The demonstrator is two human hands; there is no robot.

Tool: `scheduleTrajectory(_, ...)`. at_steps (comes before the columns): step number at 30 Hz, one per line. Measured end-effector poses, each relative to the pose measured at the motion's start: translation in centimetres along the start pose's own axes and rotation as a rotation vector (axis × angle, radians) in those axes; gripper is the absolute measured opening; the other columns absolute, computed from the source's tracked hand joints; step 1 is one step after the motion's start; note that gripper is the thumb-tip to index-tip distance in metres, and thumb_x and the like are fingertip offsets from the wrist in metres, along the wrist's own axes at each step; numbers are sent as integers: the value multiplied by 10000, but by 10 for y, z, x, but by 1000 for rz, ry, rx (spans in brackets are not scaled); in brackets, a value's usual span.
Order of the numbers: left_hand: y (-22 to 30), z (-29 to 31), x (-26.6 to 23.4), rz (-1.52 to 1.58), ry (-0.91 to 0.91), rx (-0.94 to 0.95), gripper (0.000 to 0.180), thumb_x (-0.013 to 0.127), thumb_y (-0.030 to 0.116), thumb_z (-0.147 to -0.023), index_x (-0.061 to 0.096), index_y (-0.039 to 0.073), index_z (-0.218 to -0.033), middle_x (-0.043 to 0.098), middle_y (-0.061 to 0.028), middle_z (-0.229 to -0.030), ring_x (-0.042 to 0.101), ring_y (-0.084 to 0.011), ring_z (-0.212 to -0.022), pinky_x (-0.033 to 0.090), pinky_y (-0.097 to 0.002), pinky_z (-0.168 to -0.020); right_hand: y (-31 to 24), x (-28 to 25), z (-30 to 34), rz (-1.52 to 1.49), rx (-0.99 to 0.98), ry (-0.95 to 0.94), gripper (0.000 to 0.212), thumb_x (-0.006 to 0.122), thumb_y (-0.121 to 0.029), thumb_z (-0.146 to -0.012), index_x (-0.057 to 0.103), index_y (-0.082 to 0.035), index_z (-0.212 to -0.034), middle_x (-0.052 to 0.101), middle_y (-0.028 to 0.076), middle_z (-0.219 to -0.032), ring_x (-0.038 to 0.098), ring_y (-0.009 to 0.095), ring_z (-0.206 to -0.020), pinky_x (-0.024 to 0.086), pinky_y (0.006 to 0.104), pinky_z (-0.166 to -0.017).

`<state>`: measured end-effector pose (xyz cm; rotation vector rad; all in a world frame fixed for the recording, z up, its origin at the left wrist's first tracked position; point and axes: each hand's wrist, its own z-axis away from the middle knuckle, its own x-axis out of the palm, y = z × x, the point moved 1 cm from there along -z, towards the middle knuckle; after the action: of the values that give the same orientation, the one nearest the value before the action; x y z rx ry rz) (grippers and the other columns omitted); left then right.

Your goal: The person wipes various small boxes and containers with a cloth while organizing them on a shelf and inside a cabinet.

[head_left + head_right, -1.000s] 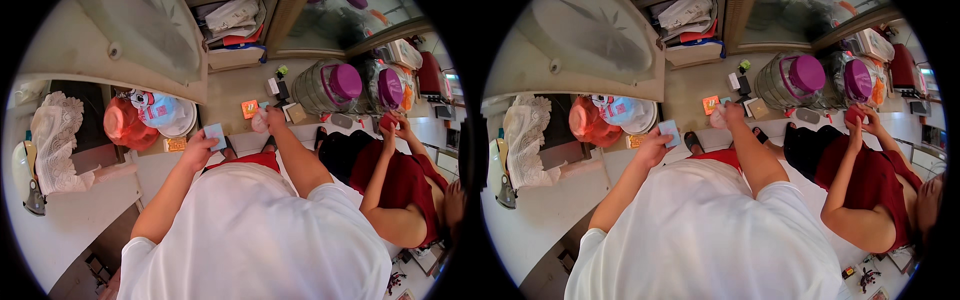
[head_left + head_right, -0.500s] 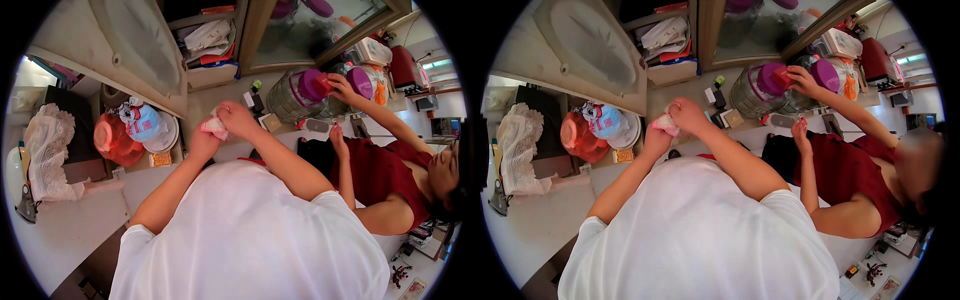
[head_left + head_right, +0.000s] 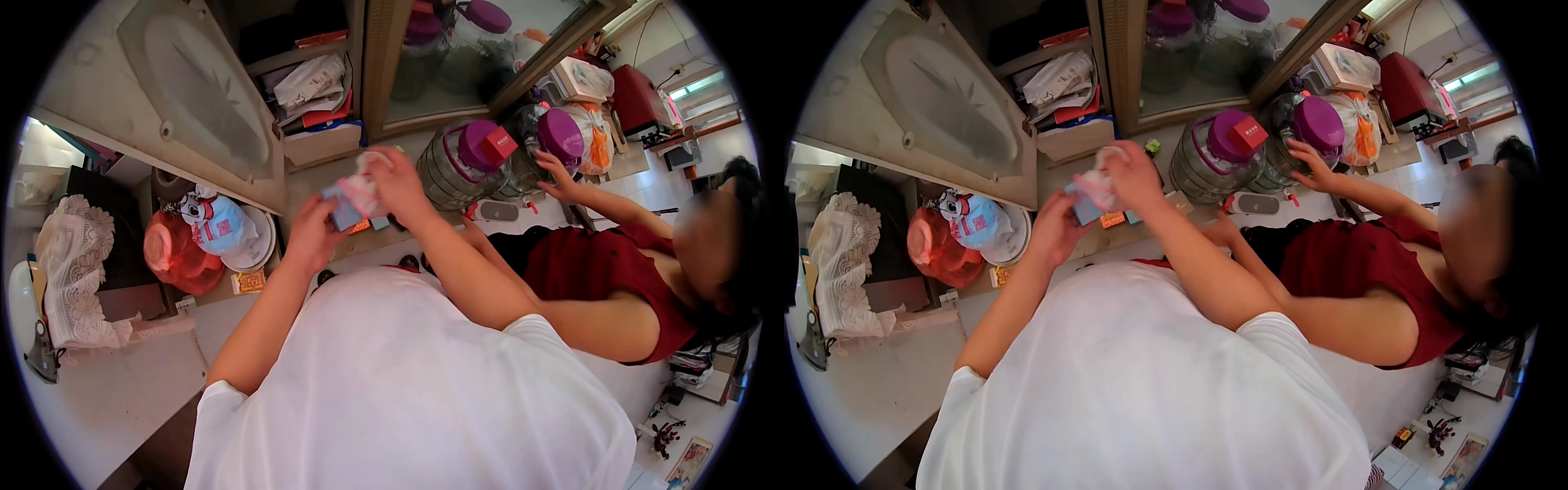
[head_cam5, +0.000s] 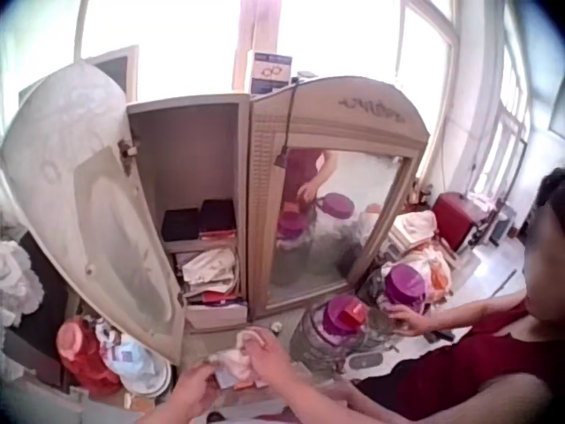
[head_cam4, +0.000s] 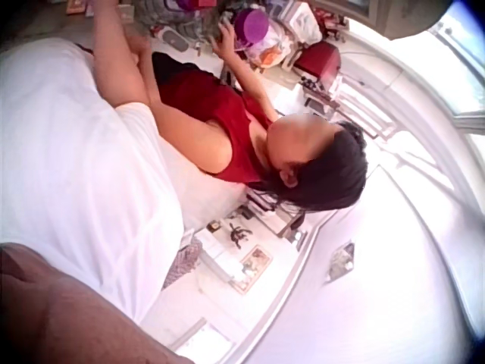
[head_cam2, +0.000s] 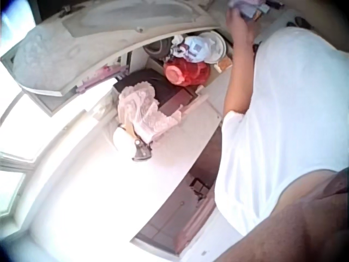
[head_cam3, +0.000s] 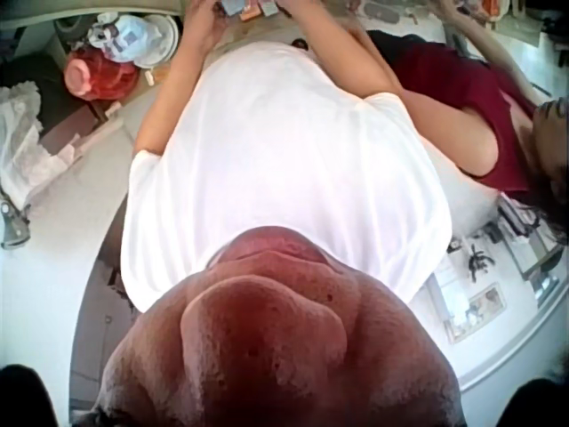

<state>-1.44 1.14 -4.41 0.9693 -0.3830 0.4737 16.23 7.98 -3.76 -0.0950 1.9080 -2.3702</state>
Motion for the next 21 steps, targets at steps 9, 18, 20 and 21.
scheduleTrajectory(9,-13,-8,1,323,-95,-87,333,450,297,-1079,551,92,-1322,624,-103,-1296,612,-281,-1184,513,-509,-1008,-3,27,28,413,-420,-116,514,622,-246,-971,501,-68,-1438,679,227,-1187,671,378,-1090,525,391,-951)
scheduleTrajectory(18,-6,-6,3,321,-22,-116,325,492,304,-1075,558,111,-1328,644,-97,-1293,612,-266,-1216,504,-467,-1041,14,-3,-3,34,-2,171,292,569,-195,-985,615,-50,-1234,716,173,-1054,711,342,-953,553,405,-866)
scheduleTrajectory(20,-6,-14,-3,289,-24,-94,318,501,295,-1071,563,117,-1328,655,-90,-1277,626,-254,-1203,522,-447,-1013,3,6,7,96,-117,90,308,590,-212,-972,614,-55,-1236,701,180,-1087,696,348,-992,543,413,-886)
scheduleTrajectory(21,-6,-17,-6,291,-20,-92,318,501,295,-1071,563,117,-1328,655,-90,-1277,626,-254,-1203,522,-447,-1013,-10,15,17,157,-237,6,325,611,-229,-959,612,-61,-1238,686,186,-1120,680,353,-1031,532,420,-906)
